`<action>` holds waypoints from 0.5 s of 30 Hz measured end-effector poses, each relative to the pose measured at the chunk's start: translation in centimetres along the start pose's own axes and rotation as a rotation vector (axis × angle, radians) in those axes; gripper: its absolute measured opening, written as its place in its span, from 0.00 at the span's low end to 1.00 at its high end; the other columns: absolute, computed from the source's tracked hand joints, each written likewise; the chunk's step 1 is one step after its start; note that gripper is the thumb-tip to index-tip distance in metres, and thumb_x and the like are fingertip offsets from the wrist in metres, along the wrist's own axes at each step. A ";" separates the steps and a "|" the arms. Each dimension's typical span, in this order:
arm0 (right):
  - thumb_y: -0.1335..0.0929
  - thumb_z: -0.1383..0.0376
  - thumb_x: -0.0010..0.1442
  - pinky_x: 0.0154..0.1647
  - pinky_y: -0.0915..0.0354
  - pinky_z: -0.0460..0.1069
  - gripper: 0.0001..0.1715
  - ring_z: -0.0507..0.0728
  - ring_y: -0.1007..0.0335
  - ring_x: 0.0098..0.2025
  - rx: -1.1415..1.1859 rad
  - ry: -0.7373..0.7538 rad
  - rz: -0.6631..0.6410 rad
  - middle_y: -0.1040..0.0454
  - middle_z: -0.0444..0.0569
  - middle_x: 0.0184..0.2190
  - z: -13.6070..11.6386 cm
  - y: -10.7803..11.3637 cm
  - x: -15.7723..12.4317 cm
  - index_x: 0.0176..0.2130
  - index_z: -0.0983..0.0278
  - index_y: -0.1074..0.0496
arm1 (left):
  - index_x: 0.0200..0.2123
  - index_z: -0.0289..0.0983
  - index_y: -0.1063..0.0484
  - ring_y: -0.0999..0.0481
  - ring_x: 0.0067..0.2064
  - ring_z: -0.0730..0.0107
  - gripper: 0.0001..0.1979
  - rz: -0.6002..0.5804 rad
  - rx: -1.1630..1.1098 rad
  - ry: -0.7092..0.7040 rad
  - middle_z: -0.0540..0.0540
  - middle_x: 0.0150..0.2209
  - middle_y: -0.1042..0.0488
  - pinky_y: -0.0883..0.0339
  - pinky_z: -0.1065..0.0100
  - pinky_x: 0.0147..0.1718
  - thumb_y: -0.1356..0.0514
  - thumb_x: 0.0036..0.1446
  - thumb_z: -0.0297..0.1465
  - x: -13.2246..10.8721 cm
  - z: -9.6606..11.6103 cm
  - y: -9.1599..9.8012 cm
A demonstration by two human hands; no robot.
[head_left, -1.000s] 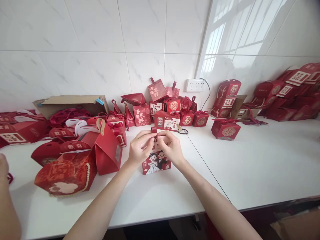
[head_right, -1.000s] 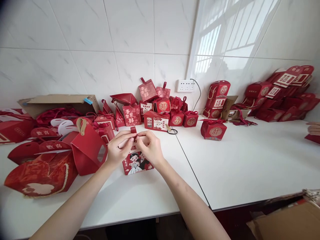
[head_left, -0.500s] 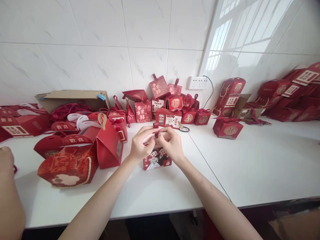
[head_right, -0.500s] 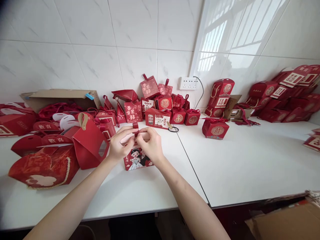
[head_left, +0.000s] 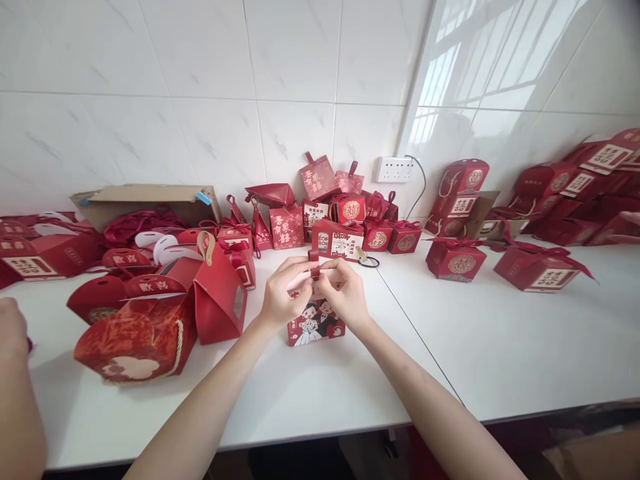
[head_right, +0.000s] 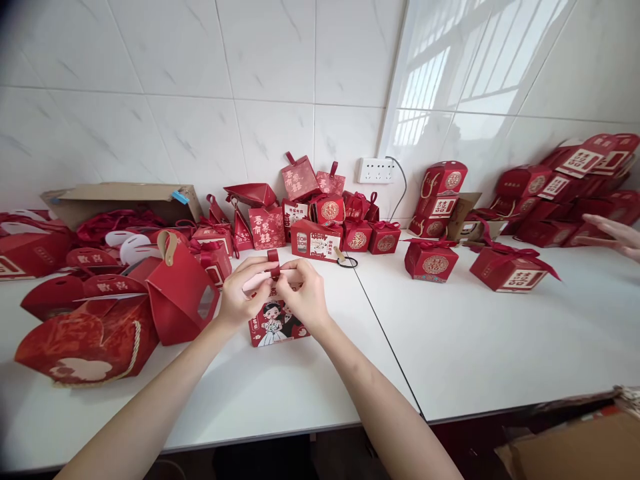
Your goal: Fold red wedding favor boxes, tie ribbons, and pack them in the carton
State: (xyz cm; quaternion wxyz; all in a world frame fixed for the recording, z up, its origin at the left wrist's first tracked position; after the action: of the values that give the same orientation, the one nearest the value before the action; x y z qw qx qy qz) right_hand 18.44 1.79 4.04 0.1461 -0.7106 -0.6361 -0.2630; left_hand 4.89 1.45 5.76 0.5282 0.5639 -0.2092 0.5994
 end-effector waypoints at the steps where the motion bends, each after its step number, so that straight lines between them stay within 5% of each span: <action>1: 0.36 0.62 0.54 0.31 0.34 0.48 0.06 0.54 0.30 0.28 0.007 0.000 -0.006 0.27 0.44 0.27 0.0 0.0 0.0 0.32 0.61 0.34 | 0.40 0.37 0.26 0.23 0.41 0.67 0.11 0.001 -0.005 -0.005 0.45 0.39 0.23 0.26 0.66 0.40 0.45 0.55 0.25 0.0 0.0 0.0; 8: 0.39 0.60 0.60 0.35 0.35 0.49 0.10 0.54 0.31 0.31 0.033 0.047 -0.040 0.28 0.45 0.30 -0.4 0.3 -0.4 0.37 0.62 0.33 | 0.40 0.37 0.26 0.23 0.42 0.68 0.10 -0.006 -0.043 0.010 0.45 0.39 0.23 0.26 0.67 0.41 0.45 0.57 0.25 0.1 0.1 0.0; 12: 0.42 0.55 0.64 0.41 0.33 0.50 0.14 0.53 0.29 0.36 0.251 -0.045 0.219 0.29 0.43 0.31 0.9 1.1 0.2 0.45 0.59 0.38 | 0.40 0.38 0.27 0.24 0.44 0.65 0.09 -0.053 -0.139 0.134 0.45 0.42 0.24 0.26 0.65 0.41 0.44 0.57 0.29 -0.2 -0.1 0.3; 15: 0.35 0.55 0.59 0.37 0.31 0.48 0.14 0.51 0.27 0.31 0.495 -0.243 0.430 0.32 0.37 0.26 3.5 2.5 1.3 0.38 0.58 0.44 | 0.45 0.40 0.32 0.25 0.49 0.60 0.14 -0.027 -0.356 0.245 0.44 0.47 0.25 0.29 0.60 0.45 0.41 0.55 0.34 -0.9 -0.9 0.4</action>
State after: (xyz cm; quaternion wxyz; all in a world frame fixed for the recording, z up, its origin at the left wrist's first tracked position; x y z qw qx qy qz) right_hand 21.60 4.37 2.20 0.2891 -0.7976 -0.5289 0.0226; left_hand 3.94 1.70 4.88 0.6490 0.3874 -0.2385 0.6098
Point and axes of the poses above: each hand's wrist, its own x-axis towards the middle knuckle, its own y-axis out of the back of the hand, z = x × y, the point moved 3 cm from there along x, towards the middle knuckle
